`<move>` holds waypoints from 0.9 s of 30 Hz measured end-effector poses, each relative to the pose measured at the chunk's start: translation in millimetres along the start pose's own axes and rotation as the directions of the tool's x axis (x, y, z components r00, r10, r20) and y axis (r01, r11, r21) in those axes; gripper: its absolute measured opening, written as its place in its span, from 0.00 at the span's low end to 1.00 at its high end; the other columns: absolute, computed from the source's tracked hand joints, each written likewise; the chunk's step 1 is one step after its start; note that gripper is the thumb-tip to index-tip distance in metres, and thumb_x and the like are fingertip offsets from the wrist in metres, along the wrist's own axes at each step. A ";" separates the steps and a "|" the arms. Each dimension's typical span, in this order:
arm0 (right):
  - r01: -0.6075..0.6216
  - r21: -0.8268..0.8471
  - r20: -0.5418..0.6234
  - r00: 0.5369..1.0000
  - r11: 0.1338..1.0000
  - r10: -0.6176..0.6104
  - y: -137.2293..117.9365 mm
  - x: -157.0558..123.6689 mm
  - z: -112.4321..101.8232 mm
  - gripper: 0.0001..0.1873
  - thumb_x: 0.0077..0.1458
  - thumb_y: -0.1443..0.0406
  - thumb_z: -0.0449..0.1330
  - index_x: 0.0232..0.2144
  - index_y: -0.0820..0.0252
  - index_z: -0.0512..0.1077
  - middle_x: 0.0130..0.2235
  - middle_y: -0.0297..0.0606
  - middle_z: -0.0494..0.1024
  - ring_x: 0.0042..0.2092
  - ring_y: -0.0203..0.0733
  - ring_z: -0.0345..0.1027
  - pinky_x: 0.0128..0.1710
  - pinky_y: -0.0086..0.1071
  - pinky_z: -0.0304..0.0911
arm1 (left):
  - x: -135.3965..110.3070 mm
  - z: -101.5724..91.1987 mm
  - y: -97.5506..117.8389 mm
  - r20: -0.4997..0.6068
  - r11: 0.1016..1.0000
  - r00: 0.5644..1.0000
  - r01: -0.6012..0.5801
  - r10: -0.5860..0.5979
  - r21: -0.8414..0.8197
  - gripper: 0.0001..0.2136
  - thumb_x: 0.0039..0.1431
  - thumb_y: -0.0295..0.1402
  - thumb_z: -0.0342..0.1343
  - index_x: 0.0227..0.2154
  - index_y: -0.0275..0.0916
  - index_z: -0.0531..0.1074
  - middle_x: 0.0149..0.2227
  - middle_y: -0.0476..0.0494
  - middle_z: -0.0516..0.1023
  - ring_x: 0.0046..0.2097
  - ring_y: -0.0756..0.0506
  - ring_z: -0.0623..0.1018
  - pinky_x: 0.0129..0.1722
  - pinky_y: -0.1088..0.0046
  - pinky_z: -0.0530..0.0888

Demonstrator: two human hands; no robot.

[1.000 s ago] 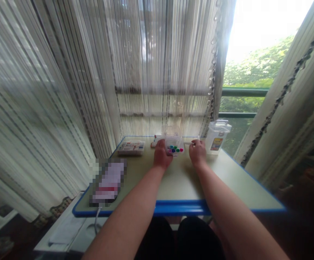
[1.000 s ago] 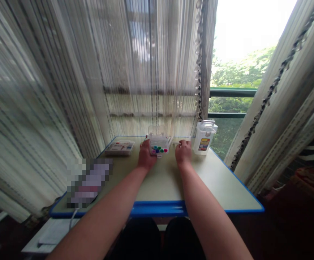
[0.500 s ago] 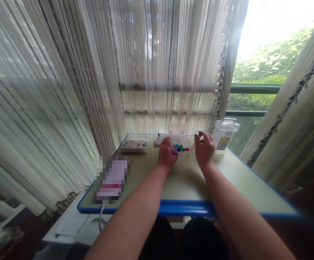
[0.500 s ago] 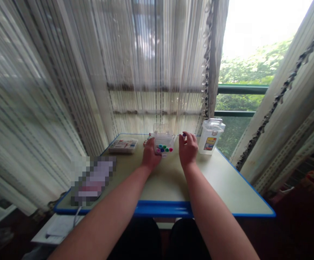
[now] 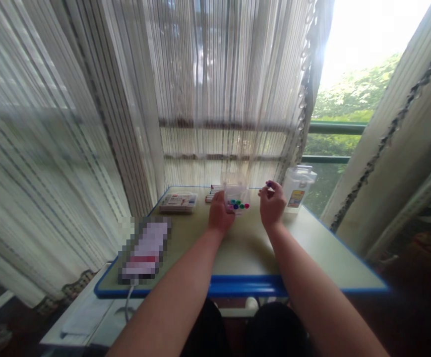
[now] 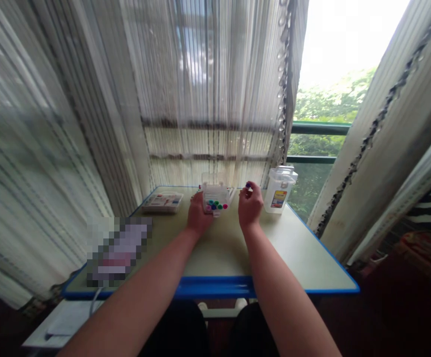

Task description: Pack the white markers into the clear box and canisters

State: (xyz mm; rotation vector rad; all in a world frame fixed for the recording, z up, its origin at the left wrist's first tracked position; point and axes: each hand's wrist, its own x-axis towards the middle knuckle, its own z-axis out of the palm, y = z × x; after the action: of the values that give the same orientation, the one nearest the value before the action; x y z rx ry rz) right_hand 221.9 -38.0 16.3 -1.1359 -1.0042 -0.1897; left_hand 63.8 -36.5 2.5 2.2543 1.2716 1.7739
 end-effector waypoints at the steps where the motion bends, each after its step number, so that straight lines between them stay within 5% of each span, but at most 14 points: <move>1: 0.021 0.003 -0.003 1.000 1.000 -0.021 -3.1 -0.5 0.0 0.15 0.55 0.59 0.52 0.41 0.62 0.69 0.33 0.40 0.77 0.29 0.38 0.73 0.30 0.31 0.68 | -0.1 -0.4 -0.2 -0.005 1.000 1.000 0.004 -0.004 0.005 0.17 0.40 0.18 0.51 0.36 0.38 0.63 0.38 0.39 0.70 0.43 0.40 0.71 0.46 0.60 0.71; 10: 0.204 0.064 -0.112 0.974 0.977 -0.196 -41.6 3.7 -17.4 0.17 0.57 0.60 0.53 0.47 0.60 0.63 0.32 0.38 0.76 0.26 0.33 0.68 0.24 0.26 0.63 | 0.7 7.7 -8.7 -0.054 1.000 0.998 0.023 -0.022 0.019 0.17 0.40 0.19 0.51 0.36 0.39 0.63 0.37 0.39 0.71 0.42 0.39 0.72 0.45 0.60 0.71; 17: 0.180 0.358 -0.181 0.976 0.916 -0.121 -41.4 8.6 -17.2 0.19 0.60 0.60 0.49 0.53 0.53 0.52 0.35 0.36 0.72 0.20 0.29 0.61 0.18 0.26 0.59 | 1.7 8.0 -12.6 -0.063 1.000 0.998 0.006 -0.006 0.000 0.18 0.39 0.18 0.51 0.36 0.39 0.64 0.36 0.39 0.71 0.43 0.39 0.72 0.44 0.59 0.71; 27: 0.167 0.422 -0.174 0.980 0.891 -0.101 -41.9 9.5 -22.5 0.13 0.62 0.61 0.46 0.49 0.51 0.55 0.33 0.33 0.68 0.19 0.28 0.59 0.16 0.25 0.57 | -0.5 6.5 -8.8 -0.050 1.000 0.999 0.019 -0.020 -0.025 0.18 0.39 0.19 0.52 0.37 0.40 0.64 0.37 0.38 0.71 0.42 0.38 0.71 0.45 0.58 0.71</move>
State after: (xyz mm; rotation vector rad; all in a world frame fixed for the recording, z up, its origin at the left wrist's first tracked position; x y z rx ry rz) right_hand 215.3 -72.3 50.0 -0.6331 -0.9343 -0.1470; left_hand 63.9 -27.9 -4.3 2.1906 1.2679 1.8409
